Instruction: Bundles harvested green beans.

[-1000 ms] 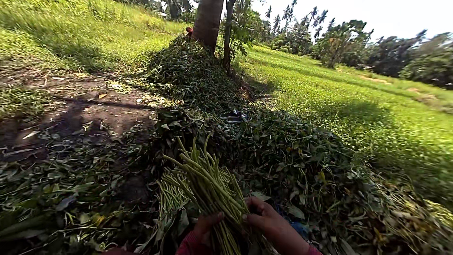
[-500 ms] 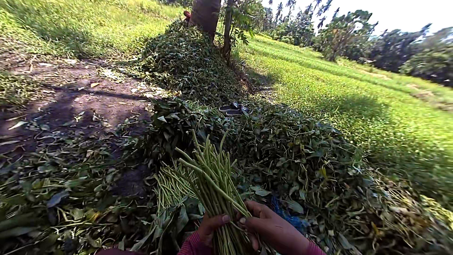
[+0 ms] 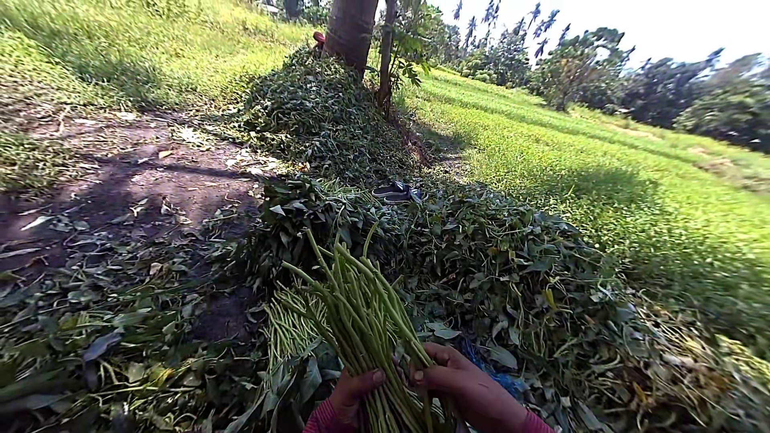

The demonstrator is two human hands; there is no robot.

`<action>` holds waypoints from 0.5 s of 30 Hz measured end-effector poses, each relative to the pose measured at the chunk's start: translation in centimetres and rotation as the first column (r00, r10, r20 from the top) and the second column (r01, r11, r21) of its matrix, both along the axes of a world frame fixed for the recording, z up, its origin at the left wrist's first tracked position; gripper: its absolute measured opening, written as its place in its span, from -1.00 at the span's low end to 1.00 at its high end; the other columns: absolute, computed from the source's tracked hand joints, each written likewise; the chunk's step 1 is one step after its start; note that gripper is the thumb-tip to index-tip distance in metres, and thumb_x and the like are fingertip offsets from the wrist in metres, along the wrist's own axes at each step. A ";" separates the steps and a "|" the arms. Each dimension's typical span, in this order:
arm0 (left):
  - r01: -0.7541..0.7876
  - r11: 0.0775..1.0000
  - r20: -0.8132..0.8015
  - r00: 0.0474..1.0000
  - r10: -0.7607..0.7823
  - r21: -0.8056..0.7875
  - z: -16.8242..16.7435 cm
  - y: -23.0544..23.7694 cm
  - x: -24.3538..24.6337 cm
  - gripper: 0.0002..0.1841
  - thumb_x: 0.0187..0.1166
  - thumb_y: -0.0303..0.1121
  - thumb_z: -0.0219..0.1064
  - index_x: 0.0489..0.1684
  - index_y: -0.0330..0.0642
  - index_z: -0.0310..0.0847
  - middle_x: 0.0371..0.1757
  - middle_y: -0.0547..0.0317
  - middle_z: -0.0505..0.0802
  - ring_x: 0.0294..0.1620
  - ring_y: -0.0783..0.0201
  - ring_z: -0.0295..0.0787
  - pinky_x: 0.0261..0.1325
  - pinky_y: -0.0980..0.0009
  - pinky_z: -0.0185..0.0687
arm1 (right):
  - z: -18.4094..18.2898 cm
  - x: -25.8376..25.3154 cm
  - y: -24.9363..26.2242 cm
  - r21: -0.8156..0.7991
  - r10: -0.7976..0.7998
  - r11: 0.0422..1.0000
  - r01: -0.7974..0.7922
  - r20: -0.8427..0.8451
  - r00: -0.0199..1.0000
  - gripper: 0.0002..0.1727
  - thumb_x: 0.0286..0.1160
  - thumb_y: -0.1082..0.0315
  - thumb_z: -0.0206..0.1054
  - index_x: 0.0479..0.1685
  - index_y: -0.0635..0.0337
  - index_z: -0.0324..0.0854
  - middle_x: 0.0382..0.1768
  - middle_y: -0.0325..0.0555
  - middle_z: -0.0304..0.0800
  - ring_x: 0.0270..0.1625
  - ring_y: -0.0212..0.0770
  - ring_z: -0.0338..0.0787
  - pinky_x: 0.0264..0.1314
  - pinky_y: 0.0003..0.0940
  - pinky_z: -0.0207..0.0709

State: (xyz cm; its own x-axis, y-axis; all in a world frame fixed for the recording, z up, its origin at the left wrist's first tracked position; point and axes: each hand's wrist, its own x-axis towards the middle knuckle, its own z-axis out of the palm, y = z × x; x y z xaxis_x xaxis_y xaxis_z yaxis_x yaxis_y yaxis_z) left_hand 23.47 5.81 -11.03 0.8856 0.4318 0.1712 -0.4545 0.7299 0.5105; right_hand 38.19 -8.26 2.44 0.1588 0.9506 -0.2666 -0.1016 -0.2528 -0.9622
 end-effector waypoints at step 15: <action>-0.078 0.996 -0.109 0.991 0.073 -0.038 0.7 -0.1 -1.0 -0.59 0.22 -0.29 0.69 0.00 -0.30 0.81 -0.20 -0.11 0.93 -0.26 0.14 0.93 -0.09 0.20 0.89 | -1.9 -3.5 1.0 0.086 -0.121 0.987 0.134 -0.140 0.983 -0.77 0.71 0.32 0.08 0.18 0.22 0.41 -0.29 -0.08 0.81 -0.32 -0.17 0.87 -0.17 -0.23 0.81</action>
